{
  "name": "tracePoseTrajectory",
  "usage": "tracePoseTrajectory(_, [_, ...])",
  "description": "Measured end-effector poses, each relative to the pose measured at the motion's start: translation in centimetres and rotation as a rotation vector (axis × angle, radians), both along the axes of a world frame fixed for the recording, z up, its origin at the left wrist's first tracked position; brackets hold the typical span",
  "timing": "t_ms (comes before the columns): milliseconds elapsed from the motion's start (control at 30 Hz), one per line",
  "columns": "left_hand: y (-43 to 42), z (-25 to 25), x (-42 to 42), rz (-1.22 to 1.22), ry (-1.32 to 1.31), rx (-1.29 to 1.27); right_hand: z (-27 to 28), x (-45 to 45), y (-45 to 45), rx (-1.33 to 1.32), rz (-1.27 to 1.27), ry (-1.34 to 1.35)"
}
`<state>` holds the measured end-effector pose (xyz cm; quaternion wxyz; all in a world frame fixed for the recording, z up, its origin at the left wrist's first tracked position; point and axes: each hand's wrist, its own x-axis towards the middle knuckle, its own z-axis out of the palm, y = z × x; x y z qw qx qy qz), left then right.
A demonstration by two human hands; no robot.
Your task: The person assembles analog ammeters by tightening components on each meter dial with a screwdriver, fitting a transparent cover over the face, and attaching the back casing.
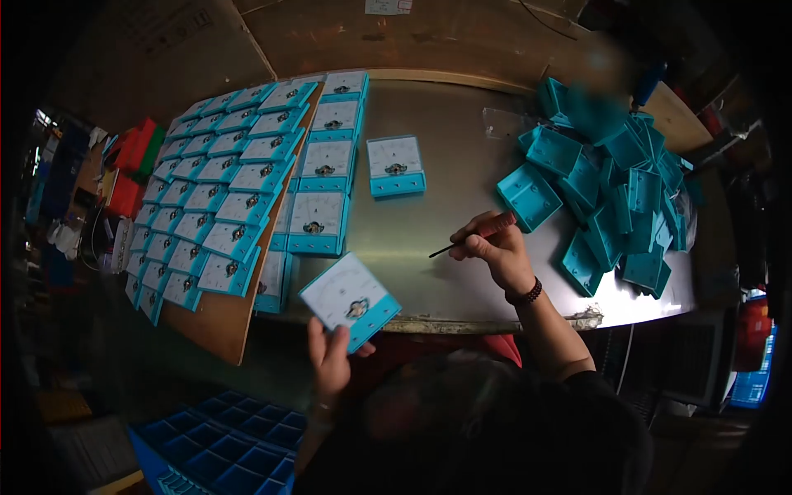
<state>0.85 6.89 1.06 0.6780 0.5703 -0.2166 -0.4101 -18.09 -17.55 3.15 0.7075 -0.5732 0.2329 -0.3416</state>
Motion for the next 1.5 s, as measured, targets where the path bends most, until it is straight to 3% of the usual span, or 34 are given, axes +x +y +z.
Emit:
tracePoseTrajectory(100, [-6.6,-2.5,-1.2,-0.278,0.113,0.125,-0.7,-0.1,1.1,0.014,-0.024,-0.009])
tracePoseTrajectory(200, [-10.5,-4.2,-2.1,-0.378,0.145,0.215,-1.6,-0.9,2.5,-0.104,-0.084,0.114])
tracePoseTrajectory(400, [-12.0,-4.0,-3.3,-0.325,-0.071,0.302,-3.3,-0.8,4.2,-0.341,-0.185,0.237])
tracePoseTrajectory(633, [-11.7,-4.2,-3.1,-0.311,-0.07,0.308,-3.4,0.3,4.2,-0.488,-0.22,0.222])
tracePoseTrajectory(833, [-11.8,-4.1,-3.1,-0.311,-0.048,0.309,-1.7,-0.1,3.4,-0.427,-0.07,0.271])
tracePoseTrajectory(900, [-11.8,-4.2,-3.0,-0.317,-0.05,0.321,-0.7,-0.3,2.6,-0.47,0.13,0.331])
tracePoseTrajectory(1000, [-11.8,-4.3,-2.9,-0.32,-0.027,0.298,-2.0,-0.1,1.6,-0.491,0.11,0.237])
tracePoseTrajectory(1067, [-11.7,-4.3,-3.1,-0.324,-0.047,0.301,-3.5,0.0,0.8,0.078,0.072,0.181])
tracePoseTrajectory(1200, [-11.6,-4.2,-3.2,-0.333,-0.099,0.291,-3.9,0.4,-0.7,0.378,0.121,0.293])
tracePoseTrajectory(1300, [-11.7,-4.0,-3.3,-0.361,-0.116,0.273,-2.9,1.5,-5.1,0.004,0.215,0.252])
tracePoseTrajectory(1333, [-11.8,-4.2,-3.2,-0.381,-0.113,0.268,-1.7,2.2,-7.3,-0.025,0.106,0.276])
tracePoseTrajectory(1467, [-11.8,-4.1,-3.1,-0.392,-0.123,0.25,-3.9,4.6,-20.4,-1.113,-0.532,1.067])
tracePoseTrajectory(1500, [-11.8,-4.2,-3.0,-0.39,-0.087,0.243,-4.2,4.9,-21.2,-1.129,-0.544,1.06])
